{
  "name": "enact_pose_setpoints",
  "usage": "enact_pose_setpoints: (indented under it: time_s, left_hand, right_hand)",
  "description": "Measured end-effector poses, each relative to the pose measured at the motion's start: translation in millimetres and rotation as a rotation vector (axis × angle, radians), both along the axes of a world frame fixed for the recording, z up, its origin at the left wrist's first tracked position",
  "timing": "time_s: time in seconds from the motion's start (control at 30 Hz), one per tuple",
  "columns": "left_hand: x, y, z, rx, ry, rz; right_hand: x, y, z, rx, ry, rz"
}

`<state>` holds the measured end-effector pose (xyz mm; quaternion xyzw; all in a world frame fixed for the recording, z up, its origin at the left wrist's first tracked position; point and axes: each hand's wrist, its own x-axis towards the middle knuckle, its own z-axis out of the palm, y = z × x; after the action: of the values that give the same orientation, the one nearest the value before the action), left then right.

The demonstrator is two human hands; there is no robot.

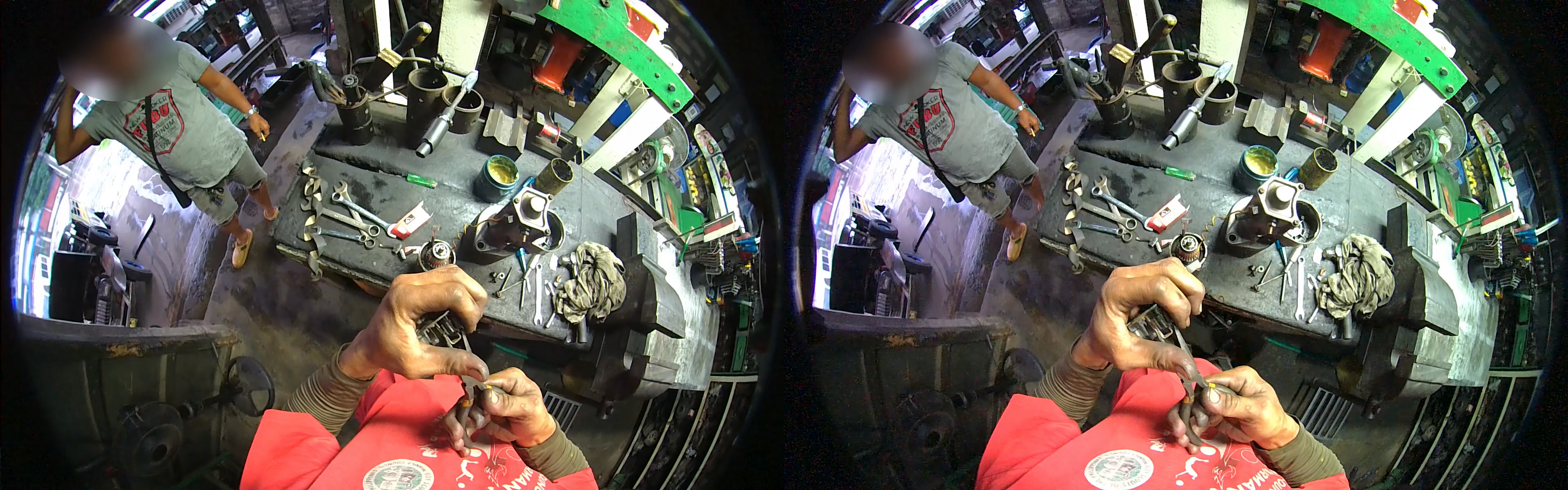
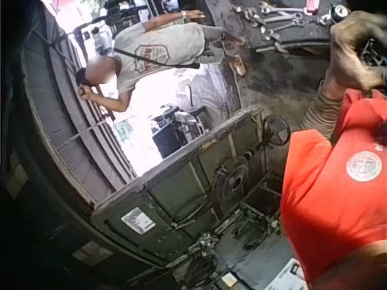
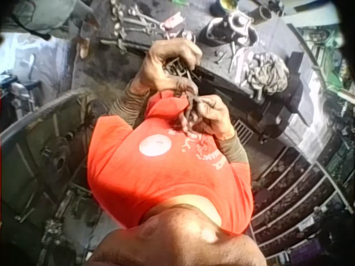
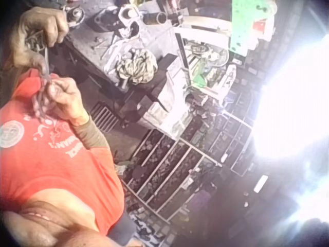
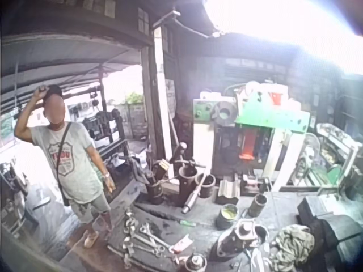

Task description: The person uses a grinding wheel to smooth a small metal part, then moves to a workbench to manipulate a circular metal component with pliers. They repeatedly adjust and inspect the part while handling it with both hands.

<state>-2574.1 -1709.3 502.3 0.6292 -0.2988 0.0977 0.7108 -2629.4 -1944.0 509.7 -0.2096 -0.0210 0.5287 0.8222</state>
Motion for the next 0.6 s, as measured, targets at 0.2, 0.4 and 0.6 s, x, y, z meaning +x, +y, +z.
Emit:
enact_pose_setpoints:
  time_s: [0.2,0.4,0.6]
  left_hand:
    - [2.1,-10.6,-11.6,-0.333,0.126,0.117]
    - [0.7,-48.9,-16.4,-0.841,0.404,0.01]
    - [-9.0,-63.0,-18.4,-0.799,0.476,0.025]
  right_hand:
    - [8.9,-3.3,6.9,-0.312,-0.379,-0.062]
    - [31.0,28.1,-5.3,-0.586,-0.528,-0.65]
    - [43.0,38.1,-3.0,-0.78,-0.676,-0.693]
